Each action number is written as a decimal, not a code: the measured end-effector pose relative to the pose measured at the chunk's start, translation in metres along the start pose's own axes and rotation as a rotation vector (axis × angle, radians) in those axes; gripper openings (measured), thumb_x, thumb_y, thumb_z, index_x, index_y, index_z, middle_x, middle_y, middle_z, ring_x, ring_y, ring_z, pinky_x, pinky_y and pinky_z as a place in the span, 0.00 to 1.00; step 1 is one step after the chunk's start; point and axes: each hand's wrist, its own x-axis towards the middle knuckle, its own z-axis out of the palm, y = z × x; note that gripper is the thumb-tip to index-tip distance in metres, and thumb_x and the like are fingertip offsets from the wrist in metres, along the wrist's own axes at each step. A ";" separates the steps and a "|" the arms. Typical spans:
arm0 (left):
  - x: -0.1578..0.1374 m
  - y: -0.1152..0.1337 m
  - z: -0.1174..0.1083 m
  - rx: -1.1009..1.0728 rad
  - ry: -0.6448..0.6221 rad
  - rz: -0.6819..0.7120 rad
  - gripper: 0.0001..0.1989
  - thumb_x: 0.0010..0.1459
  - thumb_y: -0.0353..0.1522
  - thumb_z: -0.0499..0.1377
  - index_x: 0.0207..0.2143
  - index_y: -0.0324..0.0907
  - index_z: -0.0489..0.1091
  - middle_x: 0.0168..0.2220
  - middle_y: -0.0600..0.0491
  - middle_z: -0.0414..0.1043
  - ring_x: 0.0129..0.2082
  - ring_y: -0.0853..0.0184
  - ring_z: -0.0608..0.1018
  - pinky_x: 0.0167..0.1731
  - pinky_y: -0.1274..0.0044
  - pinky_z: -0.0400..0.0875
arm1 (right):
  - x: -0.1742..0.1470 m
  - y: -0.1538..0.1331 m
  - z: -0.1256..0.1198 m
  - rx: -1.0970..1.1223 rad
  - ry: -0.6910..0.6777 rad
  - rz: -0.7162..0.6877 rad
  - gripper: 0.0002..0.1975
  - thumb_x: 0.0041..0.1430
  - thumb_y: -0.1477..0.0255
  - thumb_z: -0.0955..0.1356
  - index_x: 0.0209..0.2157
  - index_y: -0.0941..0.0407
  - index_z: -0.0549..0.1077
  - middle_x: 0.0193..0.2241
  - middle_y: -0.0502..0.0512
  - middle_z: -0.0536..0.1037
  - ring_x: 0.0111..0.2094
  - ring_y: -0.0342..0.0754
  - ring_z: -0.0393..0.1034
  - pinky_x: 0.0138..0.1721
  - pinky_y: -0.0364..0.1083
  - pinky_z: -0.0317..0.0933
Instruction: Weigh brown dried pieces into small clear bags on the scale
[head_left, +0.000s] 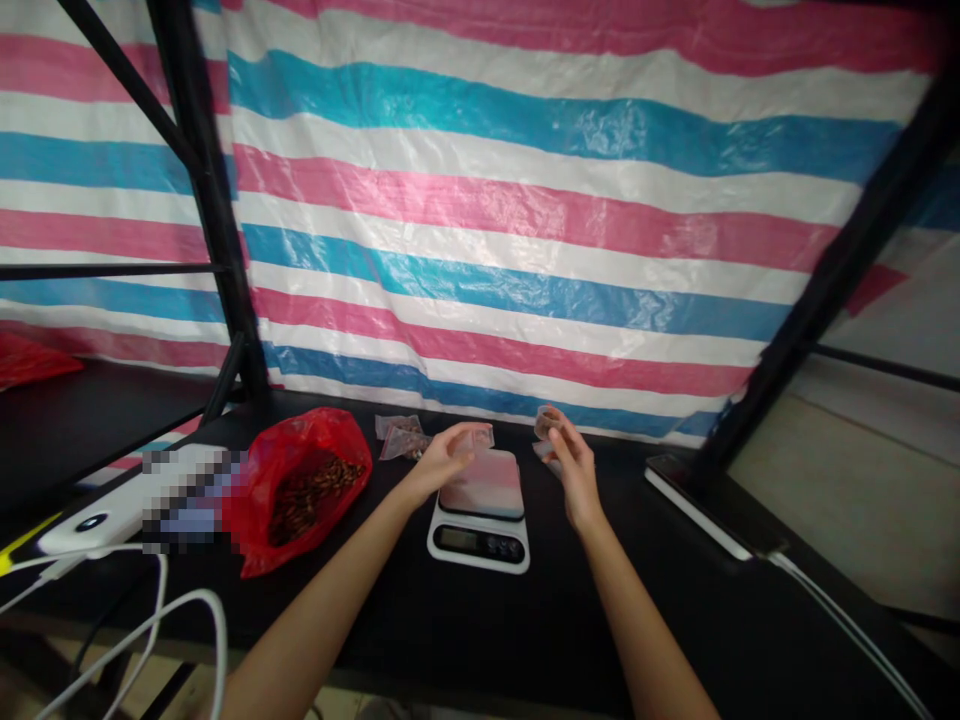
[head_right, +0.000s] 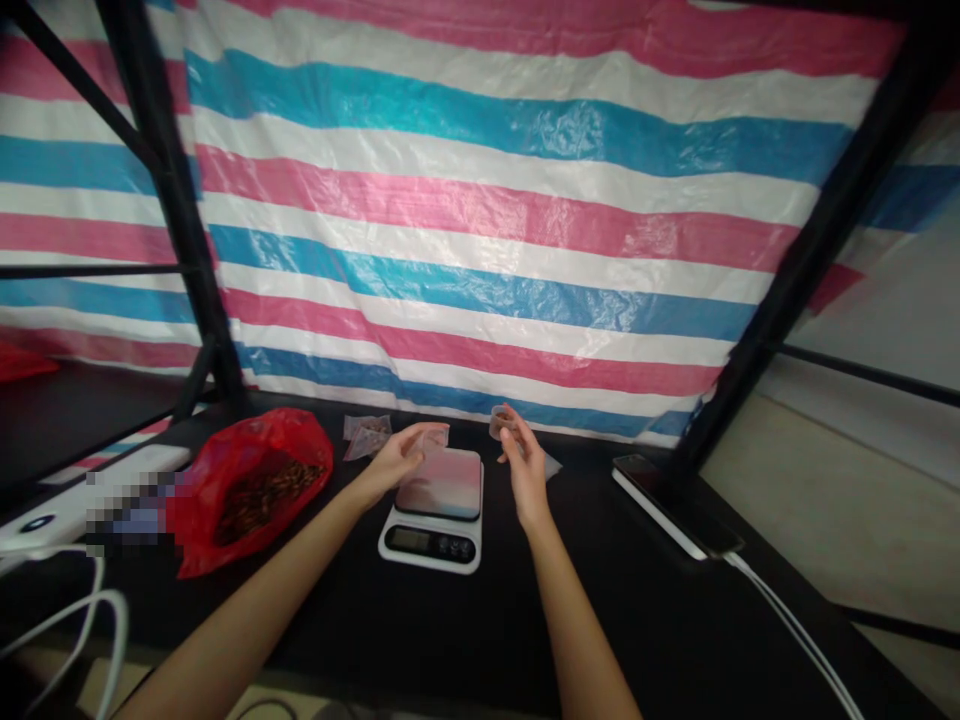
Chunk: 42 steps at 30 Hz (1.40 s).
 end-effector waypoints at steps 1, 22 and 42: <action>0.000 0.000 0.000 -0.007 0.008 -0.001 0.33 0.44 0.49 0.58 0.48 0.37 0.64 0.46 0.42 0.68 0.47 0.58 0.69 0.49 0.70 0.59 | 0.000 0.000 -0.002 0.005 0.003 -0.009 0.26 0.51 0.60 0.64 0.52 0.53 0.63 0.49 0.56 0.68 0.42 0.49 0.66 0.26 0.40 0.61; -0.002 -0.002 0.015 -0.002 0.011 -0.015 0.27 0.42 0.45 0.62 0.43 0.38 0.66 0.40 0.46 0.71 0.42 0.60 0.72 0.45 0.71 0.62 | -0.013 -0.002 0.022 0.062 -0.252 -0.075 0.17 0.51 0.61 0.66 0.42 0.52 0.66 0.44 0.55 0.71 0.46 0.50 0.65 0.46 0.50 0.60; -0.003 -0.011 0.023 0.055 0.006 -0.072 0.23 0.42 0.38 0.64 0.40 0.38 0.64 0.36 0.51 0.69 0.36 0.67 0.71 0.39 0.76 0.64 | -0.025 -0.004 0.040 0.080 -0.206 -0.138 0.16 0.50 0.70 0.68 0.42 0.52 0.63 0.42 0.54 0.71 0.44 0.48 0.66 0.43 0.47 0.62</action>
